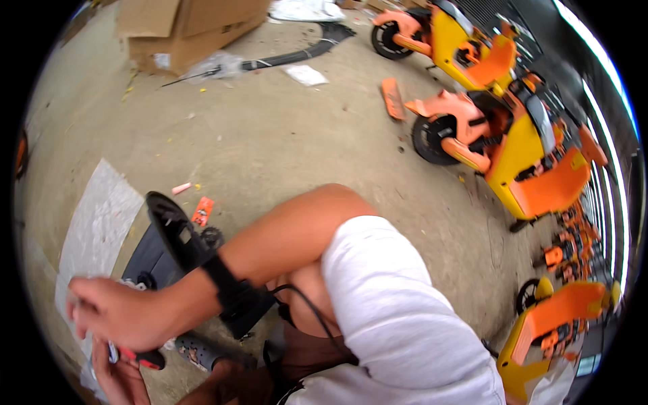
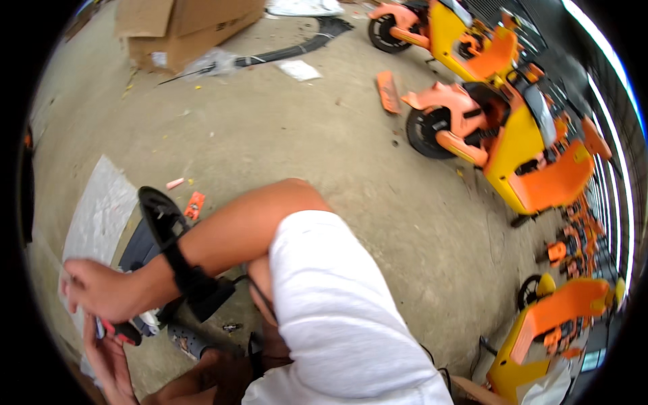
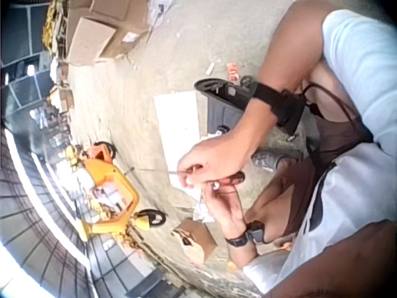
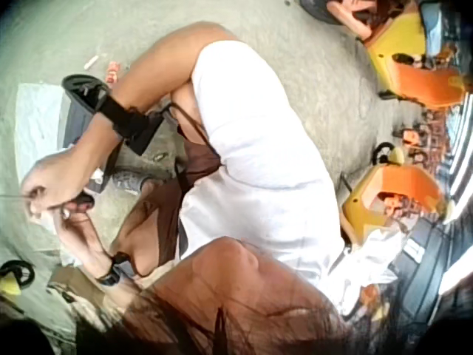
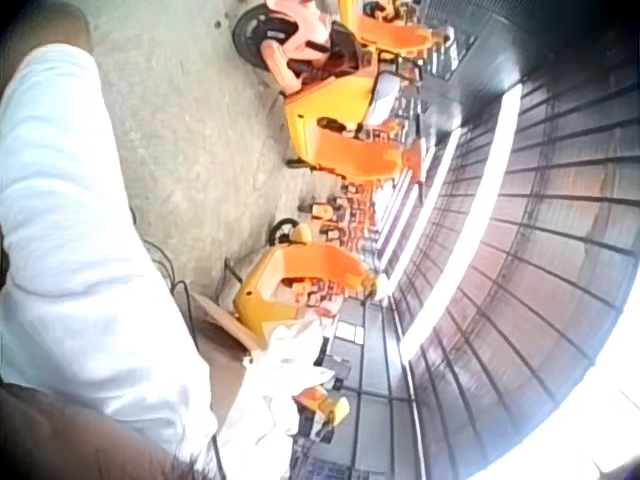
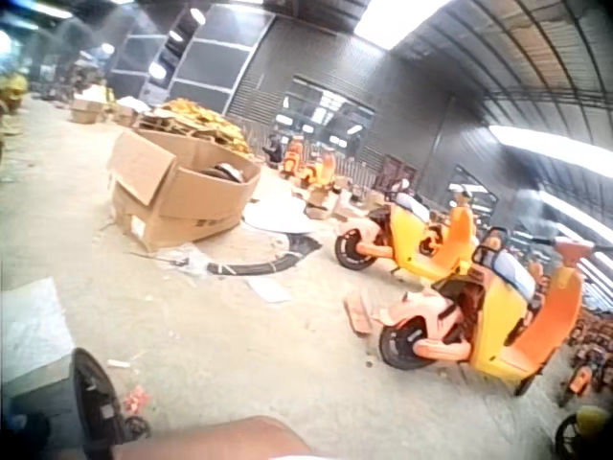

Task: The person holds a white plastic housing and a circuit board, then uses a screwdriver to remove screws and detach the internal components from the housing.

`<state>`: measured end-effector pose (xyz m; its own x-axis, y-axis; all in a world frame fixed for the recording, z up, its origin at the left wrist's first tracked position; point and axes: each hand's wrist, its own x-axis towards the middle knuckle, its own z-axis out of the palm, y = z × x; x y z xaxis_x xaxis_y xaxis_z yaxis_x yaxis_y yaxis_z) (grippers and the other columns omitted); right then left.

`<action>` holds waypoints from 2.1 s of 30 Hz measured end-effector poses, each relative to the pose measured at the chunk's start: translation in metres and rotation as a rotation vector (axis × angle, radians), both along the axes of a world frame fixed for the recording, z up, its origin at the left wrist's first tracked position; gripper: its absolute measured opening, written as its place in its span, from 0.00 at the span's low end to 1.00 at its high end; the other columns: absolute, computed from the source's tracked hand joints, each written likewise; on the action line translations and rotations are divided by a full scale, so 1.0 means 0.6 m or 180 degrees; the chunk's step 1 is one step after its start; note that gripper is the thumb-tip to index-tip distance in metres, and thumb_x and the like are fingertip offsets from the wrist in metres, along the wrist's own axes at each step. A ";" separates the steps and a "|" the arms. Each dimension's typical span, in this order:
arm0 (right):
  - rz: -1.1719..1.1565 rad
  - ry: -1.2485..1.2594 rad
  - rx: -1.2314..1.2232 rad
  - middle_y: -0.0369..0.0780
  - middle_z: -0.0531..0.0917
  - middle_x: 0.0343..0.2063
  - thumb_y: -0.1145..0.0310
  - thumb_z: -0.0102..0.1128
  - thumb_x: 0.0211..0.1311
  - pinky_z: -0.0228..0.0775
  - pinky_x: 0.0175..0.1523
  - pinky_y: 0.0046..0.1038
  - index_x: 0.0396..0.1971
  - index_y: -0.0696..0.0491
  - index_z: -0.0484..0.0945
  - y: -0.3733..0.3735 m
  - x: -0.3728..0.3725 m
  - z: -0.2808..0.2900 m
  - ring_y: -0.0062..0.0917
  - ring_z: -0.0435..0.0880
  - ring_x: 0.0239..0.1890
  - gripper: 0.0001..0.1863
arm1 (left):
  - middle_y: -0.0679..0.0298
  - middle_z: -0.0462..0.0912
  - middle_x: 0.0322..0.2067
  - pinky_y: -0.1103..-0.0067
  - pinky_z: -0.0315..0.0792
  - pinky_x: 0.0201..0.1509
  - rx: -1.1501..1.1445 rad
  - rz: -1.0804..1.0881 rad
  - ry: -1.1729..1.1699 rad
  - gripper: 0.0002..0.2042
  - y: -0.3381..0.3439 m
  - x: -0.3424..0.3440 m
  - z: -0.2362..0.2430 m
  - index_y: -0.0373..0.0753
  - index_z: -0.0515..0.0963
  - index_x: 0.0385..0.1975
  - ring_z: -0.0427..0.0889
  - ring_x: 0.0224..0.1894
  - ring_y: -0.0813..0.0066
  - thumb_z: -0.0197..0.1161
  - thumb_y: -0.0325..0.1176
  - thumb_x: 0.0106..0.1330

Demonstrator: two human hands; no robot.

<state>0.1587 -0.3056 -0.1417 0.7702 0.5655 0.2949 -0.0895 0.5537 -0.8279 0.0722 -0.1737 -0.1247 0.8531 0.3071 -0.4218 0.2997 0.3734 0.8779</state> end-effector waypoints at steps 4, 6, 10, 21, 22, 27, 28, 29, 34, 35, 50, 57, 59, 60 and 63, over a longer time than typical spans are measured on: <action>-0.0058 -0.0235 -0.0216 0.44 0.80 0.22 0.76 0.53 0.55 0.73 0.25 0.27 0.26 0.63 0.74 0.010 0.002 0.016 0.24 0.80 0.21 0.05 | 0.56 0.77 0.36 0.74 0.74 0.39 0.0055 -0.0049 0.0075 0.12 0.009 -0.008 0.021 0.34 0.72 0.36 0.77 0.35 0.67 0.52 0.39 0.68; -0.0160 -0.0352 -0.0215 0.43 0.80 0.19 0.77 0.55 0.53 0.73 0.25 0.27 0.24 0.64 0.74 -0.007 0.004 0.022 0.24 0.80 0.19 0.05 | 0.58 0.75 0.33 0.76 0.71 0.34 -0.0416 -0.0683 0.0003 0.12 0.014 -0.005 0.025 0.34 0.71 0.39 0.73 0.28 0.70 0.51 0.38 0.68; 0.0204 -0.0222 -0.0408 0.43 0.80 0.15 0.75 0.61 0.48 0.72 0.23 0.28 0.19 0.64 0.76 -0.043 0.005 0.026 0.23 0.79 0.16 0.07 | 0.60 0.73 0.27 0.78 0.67 0.28 -0.0398 -0.0660 0.0186 0.13 0.010 -0.004 0.015 0.34 0.68 0.41 0.67 0.21 0.72 0.51 0.39 0.69; -0.0310 0.1805 -0.2782 0.41 0.82 0.29 0.59 0.49 0.69 0.75 0.36 0.22 0.40 0.60 0.76 -0.361 0.164 0.064 0.23 0.81 0.29 0.17 | 0.58 0.73 0.22 0.80 0.65 0.11 -0.0365 -0.0146 0.0170 0.14 -0.034 -0.022 0.034 0.36 0.67 0.45 0.69 0.10 0.70 0.40 0.40 0.73; -0.0264 0.2299 -0.3199 0.41 0.82 0.29 0.59 0.49 0.69 0.75 0.36 0.22 0.40 0.60 0.76 -0.394 0.137 0.035 0.23 0.81 0.29 0.17 | 0.56 0.73 0.20 0.79 0.66 0.11 -0.0375 -0.0250 0.0057 0.13 -0.032 -0.022 0.035 0.35 0.67 0.44 0.70 0.09 0.69 0.40 0.37 0.72; 0.0064 0.3490 -0.3889 0.41 0.82 0.28 0.60 0.50 0.68 0.75 0.36 0.23 0.39 0.60 0.77 -0.511 -0.040 -0.156 0.23 0.82 0.29 0.16 | 0.60 0.72 0.18 0.80 0.62 0.10 -0.0262 -0.0298 0.0256 0.12 -0.023 -0.006 0.049 0.39 0.68 0.42 0.67 0.08 0.72 0.42 0.41 0.73; -0.0026 0.3663 -0.3785 0.41 0.82 0.28 0.61 0.50 0.68 0.75 0.36 0.23 0.39 0.60 0.77 -0.529 -0.075 -0.197 0.23 0.82 0.29 0.16 | 0.60 0.72 0.18 0.80 0.62 0.10 -0.0282 -0.0293 0.0235 0.12 -0.021 -0.003 0.053 0.39 0.68 0.42 0.67 0.08 0.72 0.42 0.40 0.73; -0.0146 0.3841 -0.3642 0.41 0.82 0.28 0.61 0.50 0.68 0.75 0.36 0.23 0.39 0.60 0.77 -0.547 -0.112 -0.236 0.23 0.82 0.29 0.16 | 0.59 0.72 0.18 0.81 0.62 0.10 -0.0304 -0.0301 0.0219 0.12 -0.020 -0.002 0.055 0.39 0.69 0.42 0.67 0.08 0.72 0.42 0.40 0.73; -0.1132 0.4603 -0.3089 0.41 0.83 0.28 0.62 0.50 0.67 0.75 0.36 0.23 0.39 0.60 0.77 -0.608 -0.261 -0.373 0.23 0.82 0.29 0.15 | 0.56 0.74 0.19 0.79 0.64 0.13 -0.0537 -0.0232 0.0065 0.10 -0.013 0.004 0.054 0.34 0.68 0.40 0.69 0.09 0.70 0.44 0.35 0.71; -0.1293 0.4665 -0.2981 0.41 0.83 0.28 0.62 0.50 0.67 0.75 0.36 0.23 0.38 0.60 0.77 -0.611 -0.280 -0.390 0.23 0.82 0.29 0.15 | 0.55 0.75 0.19 0.79 0.65 0.14 -0.0618 -0.0215 -0.0037 0.10 -0.011 0.005 0.052 0.32 0.68 0.40 0.69 0.10 0.70 0.45 0.33 0.70; -0.1728 0.4664 -0.2688 0.41 0.83 0.27 0.65 0.52 0.64 0.76 0.35 0.23 0.37 0.60 0.78 -0.643 -0.319 -0.432 0.24 0.82 0.28 0.13 | 0.54 0.75 0.19 0.78 0.65 0.13 -0.0571 -0.0302 0.0057 0.10 -0.014 0.022 0.031 0.33 0.68 0.39 0.69 0.10 0.69 0.44 0.32 0.67; -0.1856 0.4651 -0.2720 0.41 0.83 0.27 0.66 0.52 0.63 0.76 0.34 0.24 0.36 0.60 0.79 -0.654 -0.330 -0.443 0.25 0.83 0.28 0.13 | 0.54 0.75 0.19 0.78 0.64 0.11 -0.0610 -0.0485 0.0016 0.10 -0.015 0.020 0.026 0.33 0.68 0.39 0.69 0.08 0.69 0.44 0.32 0.67; -0.1878 0.4653 -0.2713 0.41 0.83 0.27 0.66 0.52 0.63 0.76 0.34 0.24 0.36 0.60 0.79 -0.656 -0.333 -0.445 0.25 0.83 0.28 0.12 | 0.54 0.75 0.19 0.78 0.64 0.11 -0.0584 -0.0526 0.0019 0.10 -0.015 0.019 0.024 0.33 0.69 0.39 0.69 0.08 0.69 0.44 0.32 0.67; -0.1882 0.4662 -0.2706 0.41 0.83 0.27 0.66 0.53 0.63 0.76 0.34 0.24 0.36 0.60 0.79 -0.658 -0.333 -0.446 0.25 0.83 0.28 0.12 | 0.54 0.75 0.19 0.78 0.64 0.11 -0.0572 -0.0500 0.0038 0.10 -0.015 0.020 0.023 0.34 0.69 0.39 0.69 0.08 0.69 0.44 0.32 0.67; -0.1876 0.4684 -0.2713 0.41 0.83 0.27 0.67 0.53 0.62 0.76 0.34 0.24 0.36 0.60 0.79 -0.662 -0.334 -0.447 0.25 0.83 0.28 0.12 | 0.54 0.75 0.18 0.78 0.64 0.11 -0.0536 -0.0462 0.0100 0.10 -0.015 0.020 0.021 0.34 0.68 0.39 0.69 0.08 0.69 0.44 0.33 0.67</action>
<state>-0.0415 -0.7027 -0.4102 0.2397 -0.2369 -0.9415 -0.9076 0.2897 -0.3040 0.0839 -0.1830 -0.1120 0.8688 0.1051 -0.4839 0.3872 0.4649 0.7962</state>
